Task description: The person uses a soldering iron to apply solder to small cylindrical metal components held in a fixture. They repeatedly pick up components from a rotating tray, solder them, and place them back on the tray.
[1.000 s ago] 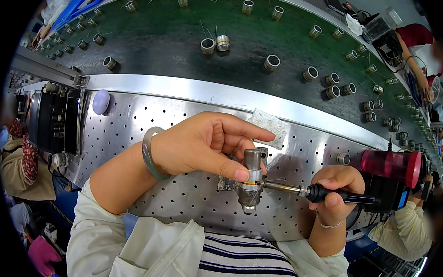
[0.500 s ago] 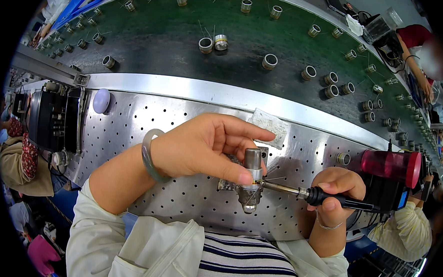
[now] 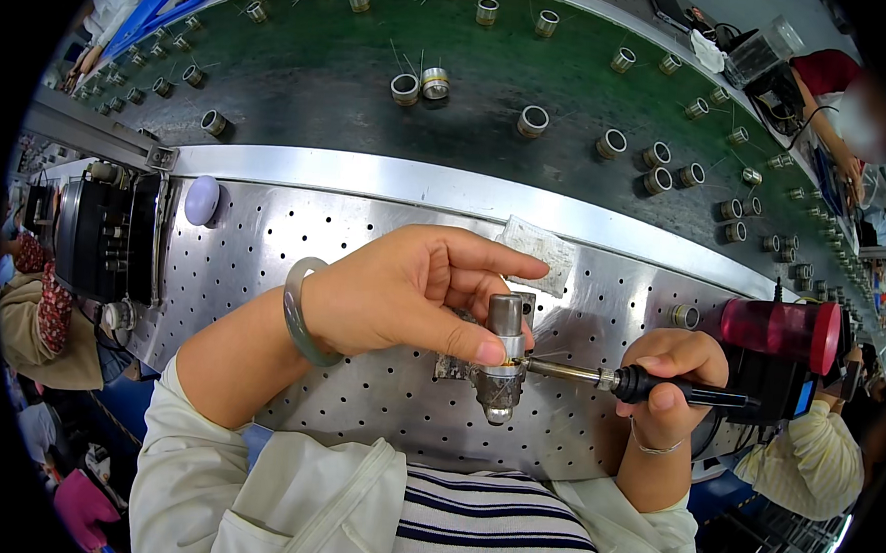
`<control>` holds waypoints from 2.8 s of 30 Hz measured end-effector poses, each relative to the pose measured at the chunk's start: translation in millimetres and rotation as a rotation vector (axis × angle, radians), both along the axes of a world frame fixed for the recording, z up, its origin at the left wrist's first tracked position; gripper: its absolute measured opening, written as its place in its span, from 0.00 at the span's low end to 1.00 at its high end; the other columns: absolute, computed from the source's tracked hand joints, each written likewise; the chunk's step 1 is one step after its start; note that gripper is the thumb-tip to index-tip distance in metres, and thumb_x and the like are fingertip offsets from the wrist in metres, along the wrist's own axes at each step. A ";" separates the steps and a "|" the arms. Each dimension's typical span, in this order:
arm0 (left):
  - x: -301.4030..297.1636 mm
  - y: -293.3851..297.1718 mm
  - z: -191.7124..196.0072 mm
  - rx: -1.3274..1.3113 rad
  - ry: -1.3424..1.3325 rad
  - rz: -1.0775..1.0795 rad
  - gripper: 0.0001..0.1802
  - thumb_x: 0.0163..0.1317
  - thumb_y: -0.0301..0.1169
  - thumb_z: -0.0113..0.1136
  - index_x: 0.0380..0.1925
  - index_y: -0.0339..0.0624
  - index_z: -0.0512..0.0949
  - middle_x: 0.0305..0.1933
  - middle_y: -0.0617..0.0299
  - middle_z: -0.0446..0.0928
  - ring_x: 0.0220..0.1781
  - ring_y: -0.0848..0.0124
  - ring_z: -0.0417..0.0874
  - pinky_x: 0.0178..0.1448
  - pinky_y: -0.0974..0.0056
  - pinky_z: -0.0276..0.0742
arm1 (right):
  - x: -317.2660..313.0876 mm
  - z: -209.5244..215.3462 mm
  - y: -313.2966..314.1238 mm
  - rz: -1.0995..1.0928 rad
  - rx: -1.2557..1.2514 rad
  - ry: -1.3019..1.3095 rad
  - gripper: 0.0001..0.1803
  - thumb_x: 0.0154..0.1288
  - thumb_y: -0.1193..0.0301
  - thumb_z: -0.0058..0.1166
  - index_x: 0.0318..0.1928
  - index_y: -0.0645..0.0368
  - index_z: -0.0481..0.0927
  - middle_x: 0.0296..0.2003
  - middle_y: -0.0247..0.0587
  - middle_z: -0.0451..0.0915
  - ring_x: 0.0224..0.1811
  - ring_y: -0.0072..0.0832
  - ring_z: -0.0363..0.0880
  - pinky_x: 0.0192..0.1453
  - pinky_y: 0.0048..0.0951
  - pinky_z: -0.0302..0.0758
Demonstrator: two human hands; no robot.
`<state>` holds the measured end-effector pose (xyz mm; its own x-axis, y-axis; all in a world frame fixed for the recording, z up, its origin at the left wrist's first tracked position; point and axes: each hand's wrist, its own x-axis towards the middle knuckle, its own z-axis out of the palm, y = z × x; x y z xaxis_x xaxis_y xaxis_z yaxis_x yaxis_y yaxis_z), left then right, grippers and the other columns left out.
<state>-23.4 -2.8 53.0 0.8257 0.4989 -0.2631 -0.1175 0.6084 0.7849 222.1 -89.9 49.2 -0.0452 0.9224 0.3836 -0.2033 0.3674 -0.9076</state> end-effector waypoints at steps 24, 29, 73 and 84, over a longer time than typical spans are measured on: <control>-2.7 -2.8 10.7 -0.024 0.008 0.026 0.39 0.46 0.18 0.66 0.60 0.31 0.62 0.41 0.50 0.79 0.42 0.71 0.80 0.45 0.72 0.78 | 2.0 6.4 0.4 0.041 0.010 0.095 0.10 0.53 0.76 0.61 0.31 0.69 0.73 0.20 0.46 0.76 0.15 0.27 0.75 0.19 0.22 0.72; 0.2 -4.2 9.4 -0.026 0.035 0.024 0.40 0.47 0.18 0.64 0.62 0.32 0.60 0.41 0.51 0.78 0.43 0.72 0.80 0.47 0.72 0.76 | 3.7 4.8 1.4 0.048 -0.001 0.077 0.11 0.52 0.75 0.62 0.31 0.69 0.73 0.19 0.45 0.76 0.14 0.26 0.74 0.18 0.22 0.71; -75.6 84.7 74.1 1.452 1.144 0.513 0.20 0.41 0.32 0.71 0.36 0.40 0.78 0.41 0.56 0.72 0.44 0.58 0.74 0.49 0.60 0.71 | 19.3 105.0 -30.5 -0.170 -0.090 0.246 0.15 0.57 0.67 0.60 0.30 0.65 0.70 0.20 0.47 0.76 0.13 0.21 0.72 0.17 0.16 0.68; -62.9 76.5 98.8 1.691 1.153 0.687 0.21 0.43 0.37 0.70 0.40 0.43 0.80 0.53 0.52 0.69 0.58 0.54 0.65 0.61 0.57 0.62 | 1.4 122.9 -40.6 -0.131 -0.081 0.138 0.12 0.60 0.68 0.55 0.30 0.62 0.68 0.18 0.40 0.72 0.12 0.19 0.66 0.15 0.16 0.63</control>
